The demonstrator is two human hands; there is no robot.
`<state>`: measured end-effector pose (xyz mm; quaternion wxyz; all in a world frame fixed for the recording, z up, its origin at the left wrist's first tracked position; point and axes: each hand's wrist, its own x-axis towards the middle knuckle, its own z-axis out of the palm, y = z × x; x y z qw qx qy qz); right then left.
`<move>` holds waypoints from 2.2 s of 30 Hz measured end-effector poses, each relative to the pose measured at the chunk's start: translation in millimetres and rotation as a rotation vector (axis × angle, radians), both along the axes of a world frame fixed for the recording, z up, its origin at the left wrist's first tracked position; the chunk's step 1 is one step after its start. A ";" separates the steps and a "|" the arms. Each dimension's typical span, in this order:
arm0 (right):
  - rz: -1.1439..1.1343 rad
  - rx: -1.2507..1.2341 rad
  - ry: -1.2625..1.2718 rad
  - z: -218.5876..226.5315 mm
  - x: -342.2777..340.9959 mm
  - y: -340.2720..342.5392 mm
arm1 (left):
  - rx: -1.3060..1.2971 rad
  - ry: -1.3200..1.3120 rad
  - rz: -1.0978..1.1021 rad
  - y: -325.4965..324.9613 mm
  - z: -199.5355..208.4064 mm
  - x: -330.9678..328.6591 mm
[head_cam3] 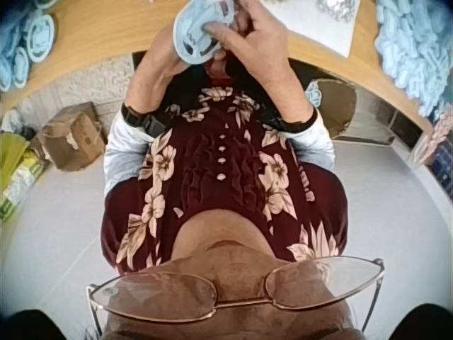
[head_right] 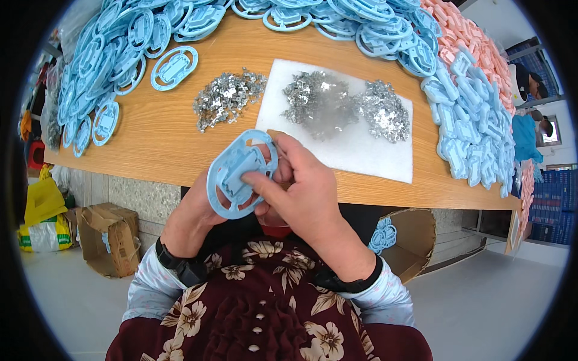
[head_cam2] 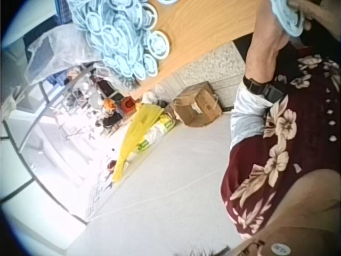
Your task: Deburring and assembling small silver parts onto circular light-blue plastic components.
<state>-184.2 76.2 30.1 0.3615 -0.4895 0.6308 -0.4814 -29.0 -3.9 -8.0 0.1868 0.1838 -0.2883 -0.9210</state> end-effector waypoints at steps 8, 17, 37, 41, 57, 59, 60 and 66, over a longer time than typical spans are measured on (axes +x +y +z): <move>-0.077 -0.137 0.022 -13.5 -15.2 3.6 | 0.198 0.280 -0.049 -3.5 -4.3 -5.8; -0.053 -0.040 0.025 -1.4 -21.9 8.0 | 0.227 0.227 -0.134 0.8 -12.4 -18.3; -0.742 0.495 0.260 -162.3 -338.2 418.5 | -1.663 -0.941 0.684 -104.9 27.1 54.5; -0.718 0.331 0.519 -143.2 -311.8 345.9 | -1.994 -1.274 0.693 -149.2 17.4 79.7; 0.144 -0.090 0.576 26.6 -44.2 -6.6 | -0.854 -0.573 0.860 -105.5 60.1 95.9; 0.189 -0.196 0.566 13.2 -26.6 -36.5 | -0.717 -0.522 0.794 -81.4 57.3 90.2; 0.202 -0.182 0.621 10.3 -18.5 -49.6 | -0.631 -0.491 0.746 -71.4 51.7 89.7; 0.264 -0.132 0.842 -6.6 12.4 -98.5 | -0.368 -0.492 0.564 -26.2 30.6 83.7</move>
